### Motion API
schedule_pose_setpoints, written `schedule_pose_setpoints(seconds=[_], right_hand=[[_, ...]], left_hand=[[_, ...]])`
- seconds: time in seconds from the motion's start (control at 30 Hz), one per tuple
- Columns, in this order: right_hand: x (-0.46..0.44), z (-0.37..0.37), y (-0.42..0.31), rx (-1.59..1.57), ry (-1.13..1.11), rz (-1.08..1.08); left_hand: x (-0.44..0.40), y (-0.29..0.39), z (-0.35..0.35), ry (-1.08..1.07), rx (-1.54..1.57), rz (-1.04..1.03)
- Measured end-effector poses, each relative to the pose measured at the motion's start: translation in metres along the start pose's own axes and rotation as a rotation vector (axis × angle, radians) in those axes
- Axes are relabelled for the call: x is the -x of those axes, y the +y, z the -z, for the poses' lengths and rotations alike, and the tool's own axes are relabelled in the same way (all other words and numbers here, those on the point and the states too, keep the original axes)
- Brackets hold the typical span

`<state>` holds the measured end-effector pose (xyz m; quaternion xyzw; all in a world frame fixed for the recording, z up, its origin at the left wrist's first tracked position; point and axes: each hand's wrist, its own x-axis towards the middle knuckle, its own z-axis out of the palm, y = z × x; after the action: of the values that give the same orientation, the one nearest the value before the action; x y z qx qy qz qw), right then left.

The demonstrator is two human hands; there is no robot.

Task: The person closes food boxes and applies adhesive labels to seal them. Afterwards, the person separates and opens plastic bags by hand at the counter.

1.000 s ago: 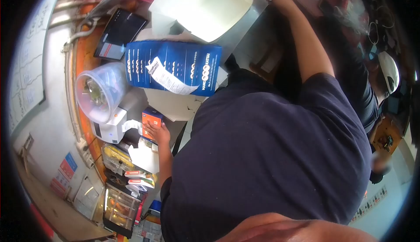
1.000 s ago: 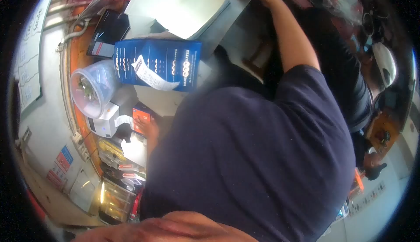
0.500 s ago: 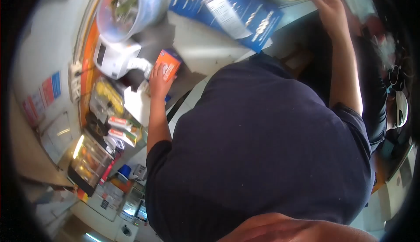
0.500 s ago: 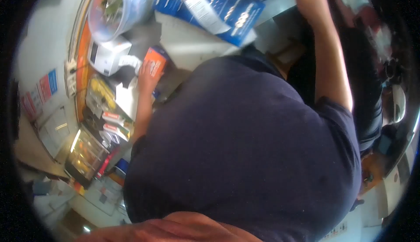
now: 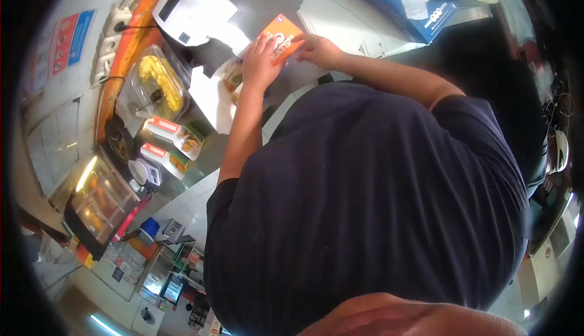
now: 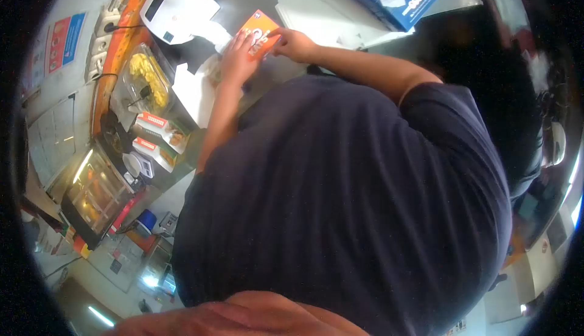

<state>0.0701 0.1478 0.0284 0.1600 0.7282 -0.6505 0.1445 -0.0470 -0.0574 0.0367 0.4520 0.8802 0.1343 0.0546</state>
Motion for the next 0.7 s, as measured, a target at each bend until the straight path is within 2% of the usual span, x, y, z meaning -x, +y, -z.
schedule_pose_setpoints(seconds=[0.2, 0.43, 0.53, 0.7], right_hand=[[-0.024, -0.039, -0.007, 0.059, 0.251, -0.085], [-0.03, -0.047, -0.012, 0.215, 0.324, -0.16], [-0.032, -0.048, -0.016, 0.309, 0.344, -0.168], [-0.026, -0.045, -0.014, 0.377, 0.292, -0.152]], left_hand=[[0.005, -0.01, -0.002, -0.029, 0.017, 0.008], [0.016, -0.006, -0.01, 0.026, 0.015, -0.025], [0.021, -0.011, -0.022, 0.091, 0.197, -0.049], [0.026, -0.016, -0.028, 0.064, 0.066, -0.097]])
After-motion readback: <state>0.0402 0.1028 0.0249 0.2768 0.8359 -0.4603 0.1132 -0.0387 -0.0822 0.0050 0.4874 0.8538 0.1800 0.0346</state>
